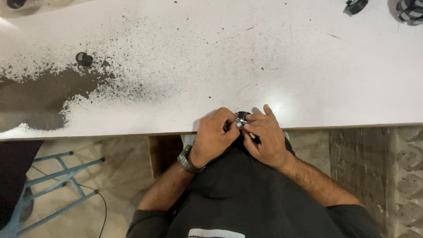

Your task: The person sits at a workbench assembling omni wheels, fitting black rollers into the hubs of wheel bodies one at a time and pressing them into place by hand, occasionally using a small stick-like item to help seat the rollers, then setting finished wheels aside on the table.

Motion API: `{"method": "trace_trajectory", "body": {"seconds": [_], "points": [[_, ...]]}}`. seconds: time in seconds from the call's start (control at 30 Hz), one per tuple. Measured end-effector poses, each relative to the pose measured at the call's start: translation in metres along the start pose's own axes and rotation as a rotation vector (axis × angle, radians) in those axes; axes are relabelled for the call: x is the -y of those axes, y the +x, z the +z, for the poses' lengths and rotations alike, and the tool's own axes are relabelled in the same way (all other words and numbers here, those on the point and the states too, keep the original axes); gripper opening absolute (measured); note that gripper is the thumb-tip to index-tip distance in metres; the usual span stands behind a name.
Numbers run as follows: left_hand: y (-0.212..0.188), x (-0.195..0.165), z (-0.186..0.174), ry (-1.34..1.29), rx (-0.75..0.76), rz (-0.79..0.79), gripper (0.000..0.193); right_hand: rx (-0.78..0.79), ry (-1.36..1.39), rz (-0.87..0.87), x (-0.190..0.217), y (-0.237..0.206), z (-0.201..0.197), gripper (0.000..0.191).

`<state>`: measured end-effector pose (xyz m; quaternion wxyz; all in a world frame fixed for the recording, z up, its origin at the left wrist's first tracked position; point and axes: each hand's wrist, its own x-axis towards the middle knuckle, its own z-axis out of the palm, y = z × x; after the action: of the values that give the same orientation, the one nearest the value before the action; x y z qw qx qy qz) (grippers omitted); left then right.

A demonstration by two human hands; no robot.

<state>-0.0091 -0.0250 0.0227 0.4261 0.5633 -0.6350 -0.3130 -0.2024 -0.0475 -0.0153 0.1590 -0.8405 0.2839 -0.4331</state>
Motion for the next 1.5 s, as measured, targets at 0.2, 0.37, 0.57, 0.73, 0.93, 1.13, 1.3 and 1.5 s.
{"method": "trace_trajectory", "body": {"seconds": [0.2,0.37,0.57,0.73,0.93,1.13,1.3,1.5], "points": [[0.001,-0.001,-0.002,-0.009,0.021,0.024,0.008,0.026,-0.045,-0.011,0.000,-0.001,0.001,0.035],[0.002,0.003,-0.001,-0.030,0.050,0.199,0.012,0.017,-0.213,-0.003,-0.016,0.010,-0.006,0.031],[0.024,0.047,-0.105,0.605,-0.485,0.358,0.022,-0.253,-0.250,0.224,-0.065,0.018,-0.071,0.020],[0.045,0.099,-0.245,1.192,-0.812,0.060,0.043,-0.231,-0.165,0.255,-0.063,0.008,-0.076,0.013],[0.073,0.103,-0.250,0.618,-0.564,-0.379,0.016,-0.205,-0.048,0.255,-0.044,0.016,-0.053,0.017],[0.054,0.063,-0.129,0.509,-0.087,-0.183,0.014,0.152,-0.183,0.136,-0.009,0.034,-0.032,0.029],[0.030,-0.003,-0.046,0.376,0.165,-0.056,0.014,0.266,-0.223,0.141,0.016,0.047,-0.006,0.051],[0.017,-0.029,-0.041,0.203,0.084,0.138,0.038,0.193,-0.280,0.183,0.010,0.036,-0.014,0.042]]}}
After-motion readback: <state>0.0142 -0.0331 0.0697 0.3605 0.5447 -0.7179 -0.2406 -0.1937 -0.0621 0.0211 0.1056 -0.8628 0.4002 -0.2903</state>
